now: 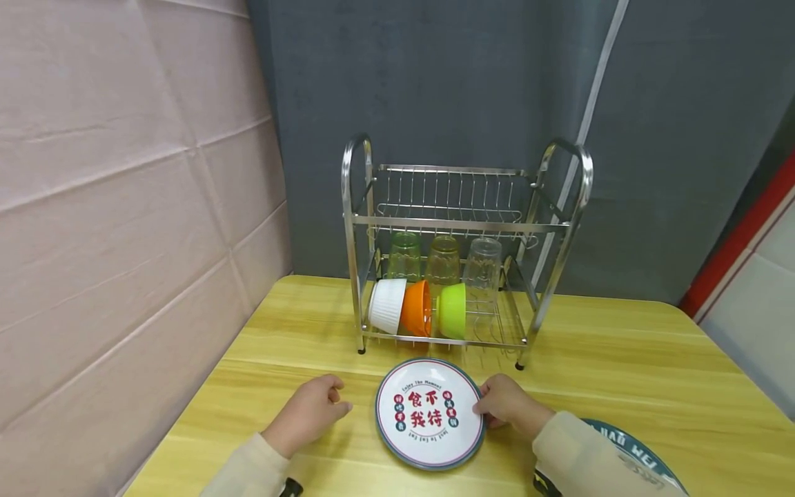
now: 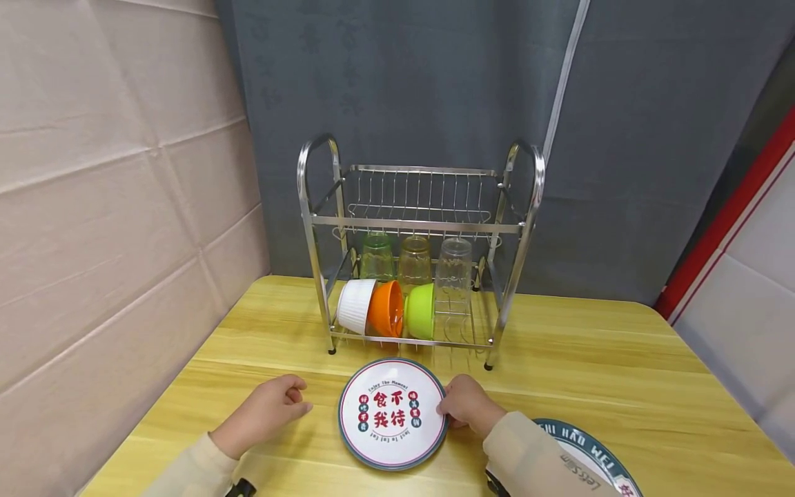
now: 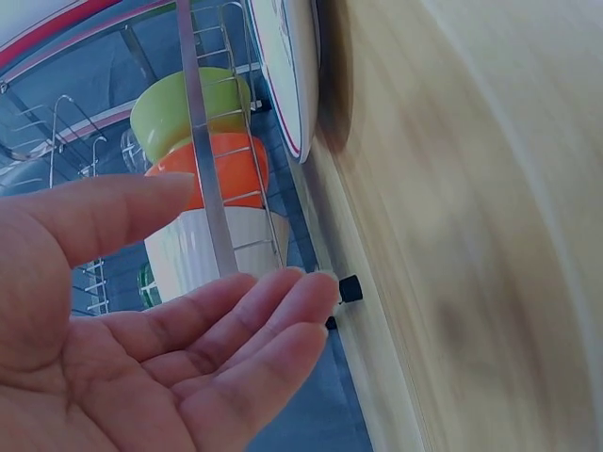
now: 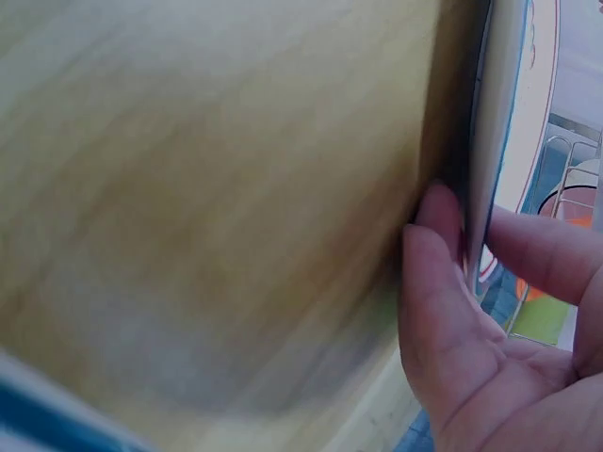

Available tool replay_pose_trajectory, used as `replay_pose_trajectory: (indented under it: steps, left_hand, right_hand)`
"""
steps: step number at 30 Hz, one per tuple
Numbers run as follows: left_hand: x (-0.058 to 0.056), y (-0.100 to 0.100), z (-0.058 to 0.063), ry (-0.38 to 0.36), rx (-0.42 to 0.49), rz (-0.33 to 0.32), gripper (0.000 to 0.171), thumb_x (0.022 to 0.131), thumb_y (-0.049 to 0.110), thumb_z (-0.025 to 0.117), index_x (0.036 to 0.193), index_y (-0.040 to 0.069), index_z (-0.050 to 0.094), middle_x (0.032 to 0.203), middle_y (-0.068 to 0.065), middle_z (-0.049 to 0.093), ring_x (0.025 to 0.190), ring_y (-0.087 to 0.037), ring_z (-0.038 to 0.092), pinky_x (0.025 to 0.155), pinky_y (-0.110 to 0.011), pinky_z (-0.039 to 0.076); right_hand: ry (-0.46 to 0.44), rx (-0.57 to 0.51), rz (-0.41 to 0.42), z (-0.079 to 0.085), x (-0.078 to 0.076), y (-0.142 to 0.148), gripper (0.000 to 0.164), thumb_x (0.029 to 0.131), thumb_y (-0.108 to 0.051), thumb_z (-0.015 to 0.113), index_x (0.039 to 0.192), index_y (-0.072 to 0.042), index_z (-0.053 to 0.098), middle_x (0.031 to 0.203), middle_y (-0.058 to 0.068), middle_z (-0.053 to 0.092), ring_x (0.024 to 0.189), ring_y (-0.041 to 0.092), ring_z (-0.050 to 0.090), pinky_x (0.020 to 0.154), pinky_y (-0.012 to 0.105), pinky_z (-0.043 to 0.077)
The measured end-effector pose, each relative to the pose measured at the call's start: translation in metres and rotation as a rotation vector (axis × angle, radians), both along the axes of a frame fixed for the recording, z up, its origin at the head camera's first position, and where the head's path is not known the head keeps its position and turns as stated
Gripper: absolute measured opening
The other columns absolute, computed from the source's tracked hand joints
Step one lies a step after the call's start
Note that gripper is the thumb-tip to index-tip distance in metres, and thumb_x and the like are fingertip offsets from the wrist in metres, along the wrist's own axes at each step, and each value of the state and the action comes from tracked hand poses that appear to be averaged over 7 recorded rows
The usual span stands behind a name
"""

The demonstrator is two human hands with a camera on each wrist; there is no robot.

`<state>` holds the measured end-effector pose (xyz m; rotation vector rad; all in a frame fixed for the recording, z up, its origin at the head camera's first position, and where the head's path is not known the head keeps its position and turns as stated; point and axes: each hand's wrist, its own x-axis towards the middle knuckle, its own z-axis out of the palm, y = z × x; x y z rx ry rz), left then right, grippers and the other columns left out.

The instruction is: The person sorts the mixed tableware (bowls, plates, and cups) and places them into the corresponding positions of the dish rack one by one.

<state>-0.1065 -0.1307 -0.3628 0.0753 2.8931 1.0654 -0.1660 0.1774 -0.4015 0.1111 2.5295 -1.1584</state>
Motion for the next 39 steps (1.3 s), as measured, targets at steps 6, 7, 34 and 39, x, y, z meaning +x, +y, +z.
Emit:
replay_pose_trajectory:
  steps: [6, 7, 34, 39]
  left_hand:
    - [-0.002, 0.003, -0.001, -0.014, 0.002, -0.012, 0.039, 0.083, 0.012, 0.074, 0.113, -0.009, 0.060, 0.087, -0.007, 0.061, 0.076, -0.018, 0.056, 0.067, -0.037, 0.052]
    - [-0.002, 0.004, -0.001, -0.015, -0.001, -0.013, 0.039, 0.082, 0.012, 0.074, 0.113, -0.009, 0.060, 0.086, -0.007, 0.061, 0.075, -0.018, 0.056, 0.067, -0.037, 0.052]
    - [-0.026, 0.019, -0.002, -0.087, 0.047, -0.058, 0.038, 0.081, 0.013, 0.074, 0.108, -0.009, 0.061, 0.094, -0.013, 0.064, 0.083, -0.023, 0.060, 0.072, -0.041, 0.054]
    - [-0.031, 0.019, -0.010, -0.096, 0.039, -0.065, 0.034, 0.079, 0.014, 0.075, 0.102, -0.008, 0.062, 0.100, -0.017, 0.065, 0.086, -0.026, 0.061, 0.077, -0.045, 0.054]
  right_hand:
    - [0.021, 0.031, 0.029, 0.003, 0.000, 0.002, 0.013, 0.077, 0.003, 0.070, 0.071, 0.000, 0.059, 0.070, 0.007, 0.059, 0.059, 0.016, 0.057, 0.053, 0.026, 0.053]
    - [0.025, 0.033, 0.035, 0.004, 0.000, 0.003, 0.012, 0.077, 0.002, 0.071, 0.072, 0.000, 0.060, 0.070, 0.006, 0.059, 0.059, 0.016, 0.056, 0.053, 0.026, 0.053]
    - [0.266, 0.075, 0.125, 0.038, 0.031, 0.012, 0.057, 0.080, -0.013, 0.077, 0.128, 0.005, 0.054, 0.105, 0.009, 0.065, 0.097, 0.027, 0.062, 0.081, 0.044, 0.056]
    - [0.351, 0.101, 0.143, 0.039, 0.040, 0.012, 0.057, 0.079, -0.014, 0.078, 0.129, 0.002, 0.055, 0.116, 0.013, 0.064, 0.107, 0.033, 0.060, 0.092, 0.052, 0.050]
